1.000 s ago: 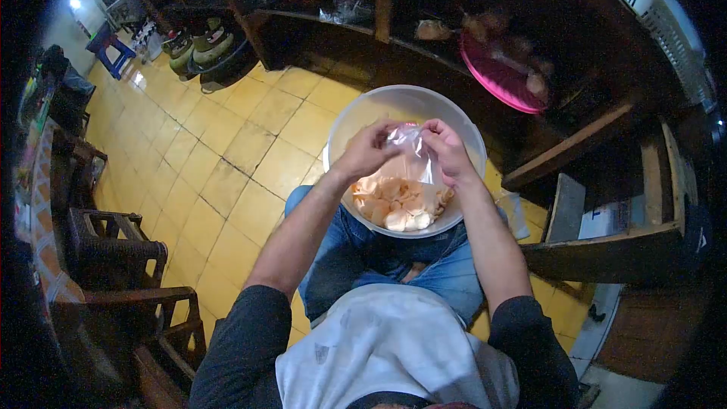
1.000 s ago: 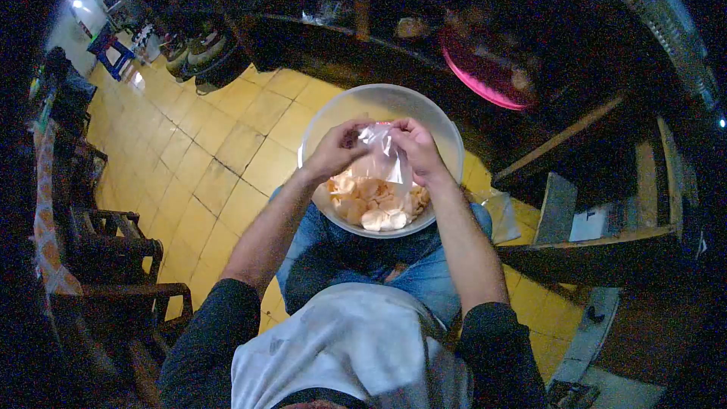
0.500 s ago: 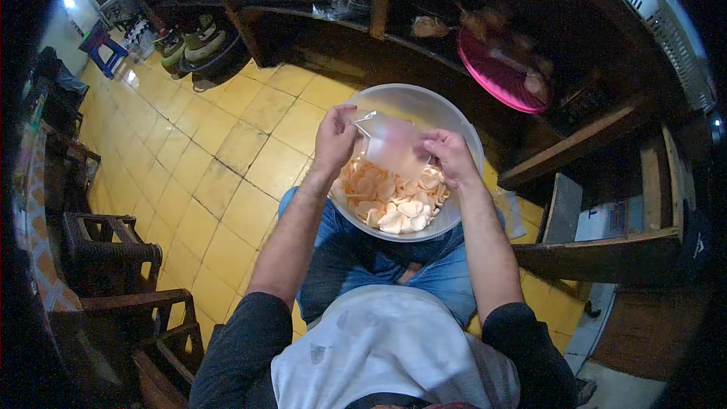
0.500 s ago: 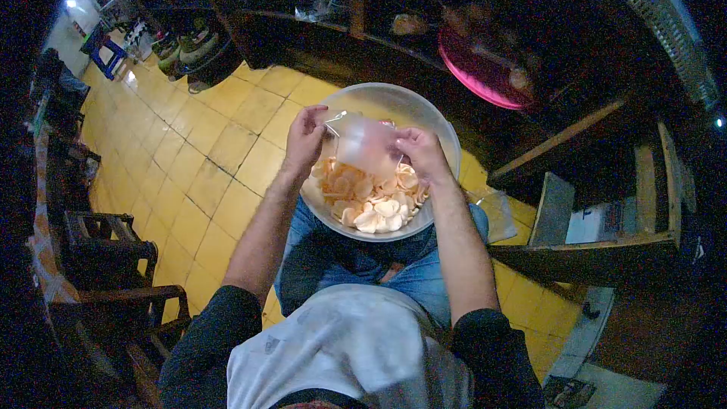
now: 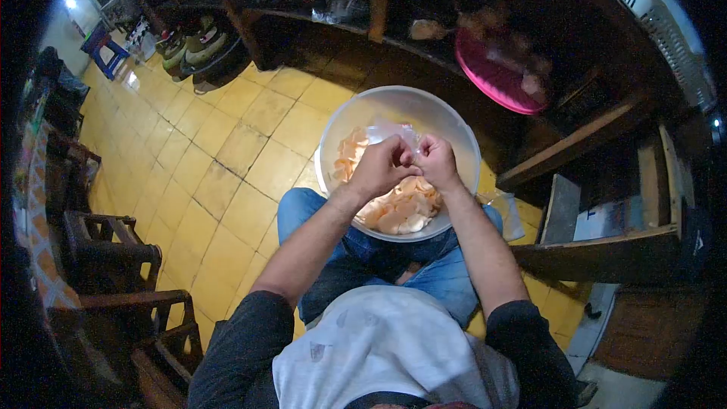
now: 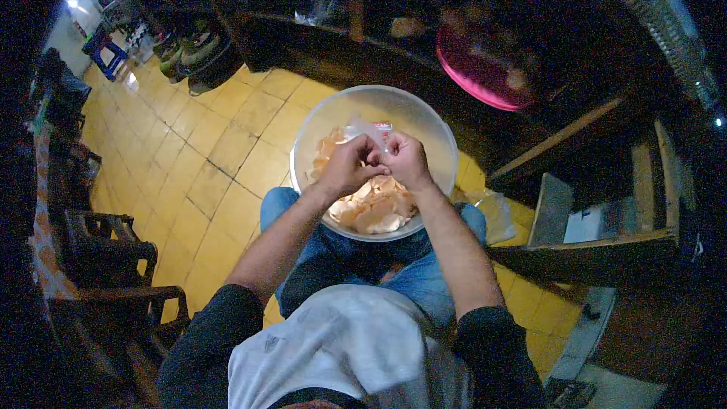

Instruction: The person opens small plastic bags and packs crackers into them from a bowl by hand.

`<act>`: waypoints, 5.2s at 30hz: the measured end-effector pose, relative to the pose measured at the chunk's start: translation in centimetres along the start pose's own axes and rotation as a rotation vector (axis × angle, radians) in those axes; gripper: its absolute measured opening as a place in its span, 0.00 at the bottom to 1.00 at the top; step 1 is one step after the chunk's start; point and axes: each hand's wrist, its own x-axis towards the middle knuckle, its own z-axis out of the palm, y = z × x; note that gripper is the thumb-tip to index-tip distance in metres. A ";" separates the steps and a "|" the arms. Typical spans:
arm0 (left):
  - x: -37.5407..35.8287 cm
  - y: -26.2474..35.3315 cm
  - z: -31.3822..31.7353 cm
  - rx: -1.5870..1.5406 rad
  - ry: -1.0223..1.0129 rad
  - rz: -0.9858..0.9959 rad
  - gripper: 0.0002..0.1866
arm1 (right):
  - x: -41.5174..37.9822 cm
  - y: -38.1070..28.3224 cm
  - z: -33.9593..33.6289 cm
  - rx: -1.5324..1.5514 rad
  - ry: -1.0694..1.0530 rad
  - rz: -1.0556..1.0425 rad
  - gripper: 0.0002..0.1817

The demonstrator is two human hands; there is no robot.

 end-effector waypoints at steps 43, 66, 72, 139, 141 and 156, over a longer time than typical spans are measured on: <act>0.0 -2.3 -2.8 0.151 -0.006 0.300 0.07 | 0.6 0.4 -0.4 0.560 -0.210 0.174 0.05; 1.7 -5.8 -0.9 -0.218 0.248 -0.140 0.08 | -1.2 -2.5 1.9 -0.668 -0.131 -0.711 0.14; 1.1 -4.3 -1.6 0.006 -0.008 -0.174 0.10 | -1.6 1.3 2.6 -1.144 -0.367 -0.367 0.17; 0.1 -2.4 -1.7 -0.798 0.090 -0.417 0.16 | -1.3 -2.1 2.5 -0.186 -0.017 -0.269 0.11; 0.2 -2.4 -2.1 -1.009 -0.044 -0.456 0.16 | -1.1 -1.9 2.7 -0.108 -0.024 -0.200 0.10; -0.5 -1.3 -3.9 -1.470 0.235 -0.374 0.12 | 0.6 0.8 0.5 -0.212 0.186 -0.053 0.05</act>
